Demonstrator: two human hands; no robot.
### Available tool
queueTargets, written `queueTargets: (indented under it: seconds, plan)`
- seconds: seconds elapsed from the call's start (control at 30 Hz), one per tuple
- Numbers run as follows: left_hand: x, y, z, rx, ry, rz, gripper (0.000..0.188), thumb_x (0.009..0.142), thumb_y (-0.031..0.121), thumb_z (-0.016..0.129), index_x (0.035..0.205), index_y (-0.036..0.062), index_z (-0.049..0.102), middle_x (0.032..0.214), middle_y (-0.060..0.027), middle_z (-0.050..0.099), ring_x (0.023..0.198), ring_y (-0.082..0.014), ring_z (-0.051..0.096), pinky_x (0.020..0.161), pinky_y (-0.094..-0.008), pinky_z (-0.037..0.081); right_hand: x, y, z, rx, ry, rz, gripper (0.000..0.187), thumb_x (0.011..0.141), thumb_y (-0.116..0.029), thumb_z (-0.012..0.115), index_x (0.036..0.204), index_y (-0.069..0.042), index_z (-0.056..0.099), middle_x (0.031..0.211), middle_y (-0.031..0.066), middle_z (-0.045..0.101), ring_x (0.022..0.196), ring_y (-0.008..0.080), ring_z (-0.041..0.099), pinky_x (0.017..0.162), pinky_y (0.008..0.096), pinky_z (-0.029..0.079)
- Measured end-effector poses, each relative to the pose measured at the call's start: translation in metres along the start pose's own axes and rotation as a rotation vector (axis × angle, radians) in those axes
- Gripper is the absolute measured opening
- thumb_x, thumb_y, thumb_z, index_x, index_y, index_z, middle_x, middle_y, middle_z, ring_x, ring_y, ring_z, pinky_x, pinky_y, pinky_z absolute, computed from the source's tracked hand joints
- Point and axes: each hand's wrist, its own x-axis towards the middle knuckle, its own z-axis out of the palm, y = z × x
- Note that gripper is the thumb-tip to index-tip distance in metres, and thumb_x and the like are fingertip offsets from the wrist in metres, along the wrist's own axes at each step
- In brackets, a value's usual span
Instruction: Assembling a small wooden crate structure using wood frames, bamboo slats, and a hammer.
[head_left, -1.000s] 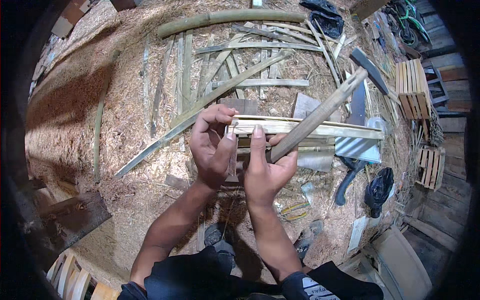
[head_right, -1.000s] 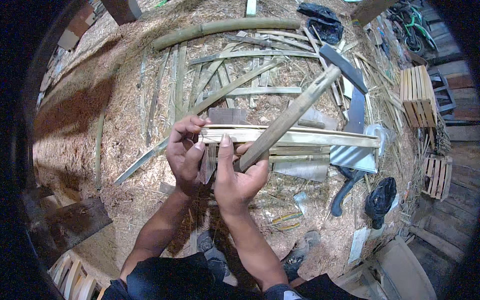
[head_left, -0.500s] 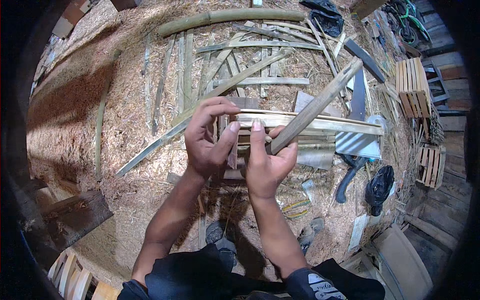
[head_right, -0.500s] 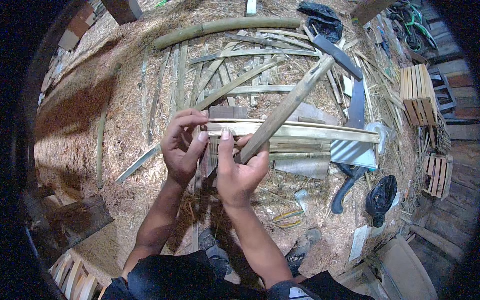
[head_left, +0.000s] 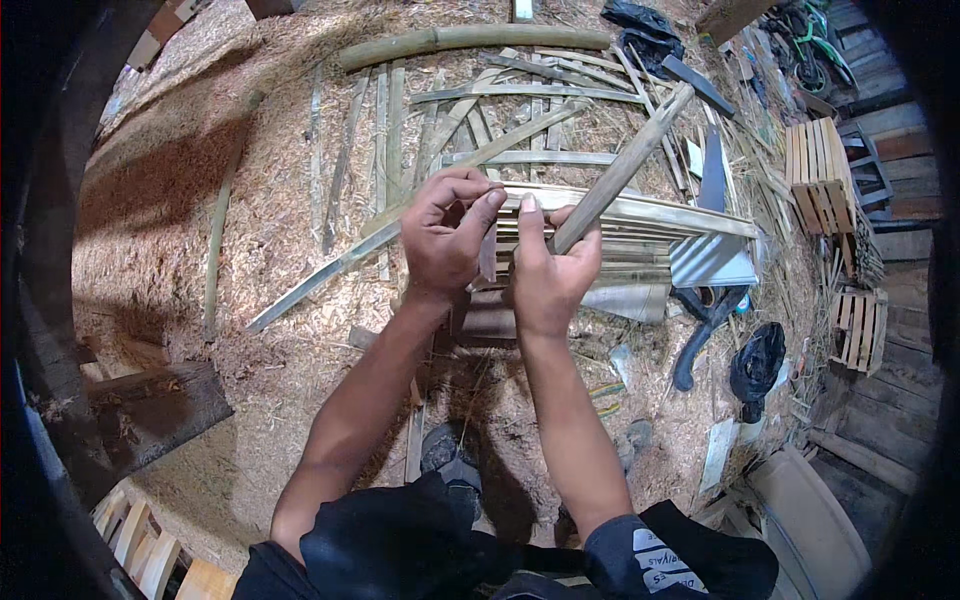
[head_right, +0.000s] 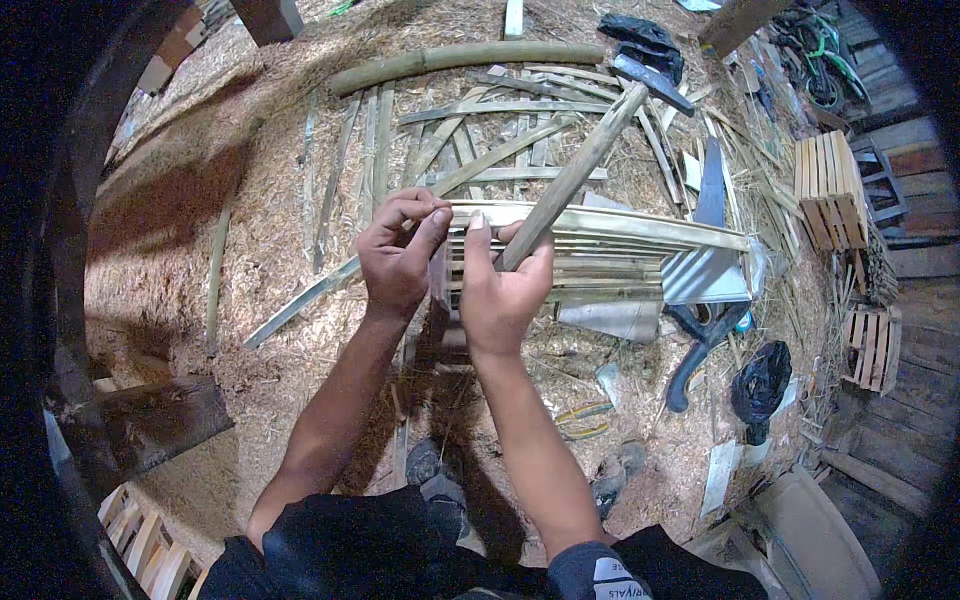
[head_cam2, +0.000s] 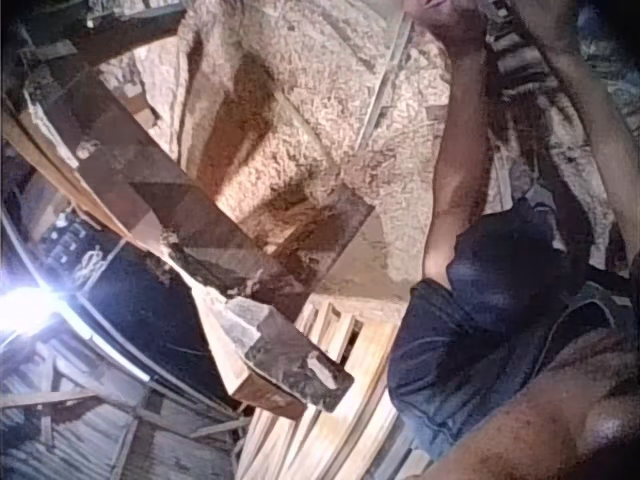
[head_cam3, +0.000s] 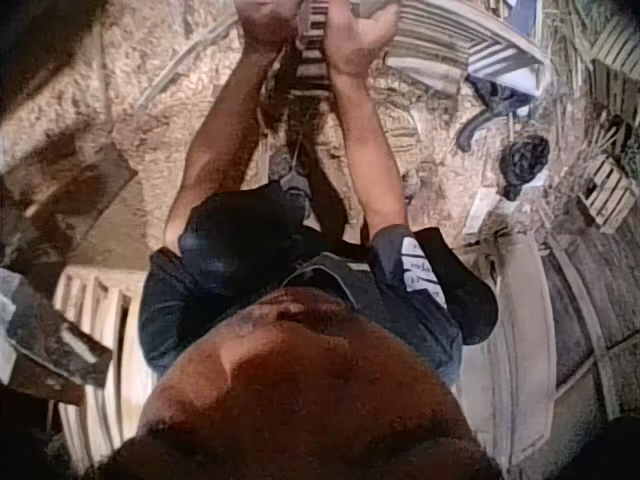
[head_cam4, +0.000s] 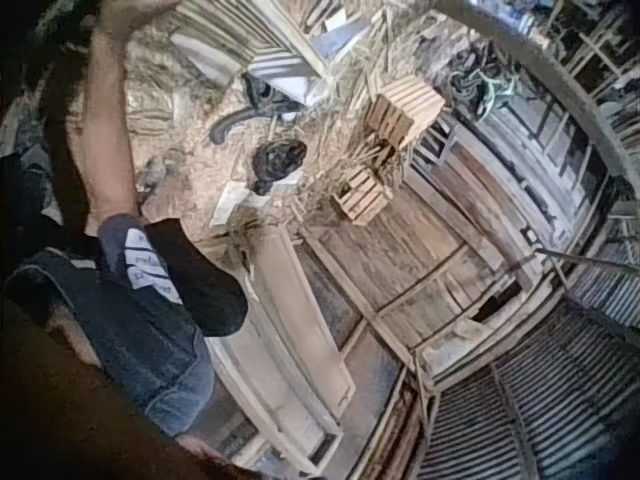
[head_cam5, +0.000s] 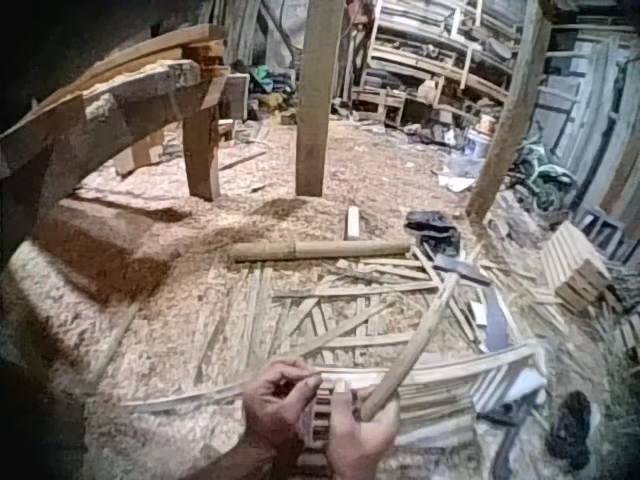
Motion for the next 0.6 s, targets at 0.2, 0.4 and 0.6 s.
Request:
queueTargets:
  seconds: [0.2,0.4,0.6]
  plan:
    - [0.009,-0.004,-0.001,-0.017,0.008,0.049,0.004,0.085,-0.002,0.071,0.088,-0.0028,0.068,0.101,-0.0094,0.064,0.086,-0.0113,0.062,0.072,-0.0231,0.05,0.003,-0.009,-0.002,-0.24,-0.007,-0.188,0.024,0.093,-0.015,0.068,0.096,-0.003,0.048,0.088,0.0038,0.05,0.076,0.0093,0.047,0.069,0.0264,0.044]
    - [0.009,-0.001,-0.006,-0.067,-0.024,-0.044,0.003,0.088,-0.001,0.069,0.089,-0.003,0.068,0.102,-0.0085,0.062,0.087,-0.0101,0.06,0.073,-0.022,0.049,-0.028,-0.082,-0.071,-0.632,-0.402,-0.078,0.034,0.096,-0.012,0.061,0.122,0.008,0.054,0.085,0.0115,0.06,0.071,0.0174,0.057,0.065,0.0337,0.048]
    - [0.01,-0.004,0.003,-0.017,-0.016,0.001,0.005,0.086,0.0,0.071,0.089,-0.003,0.067,0.102,-0.0087,0.063,0.084,-0.0104,0.061,0.072,-0.0239,0.051,-0.043,-0.134,-0.102,-0.981,-0.724,-0.38,0.051,0.09,0.005,0.058,0.139,0.009,0.044,0.088,0.0244,0.06,0.069,0.0337,0.063,0.064,0.0414,0.05]
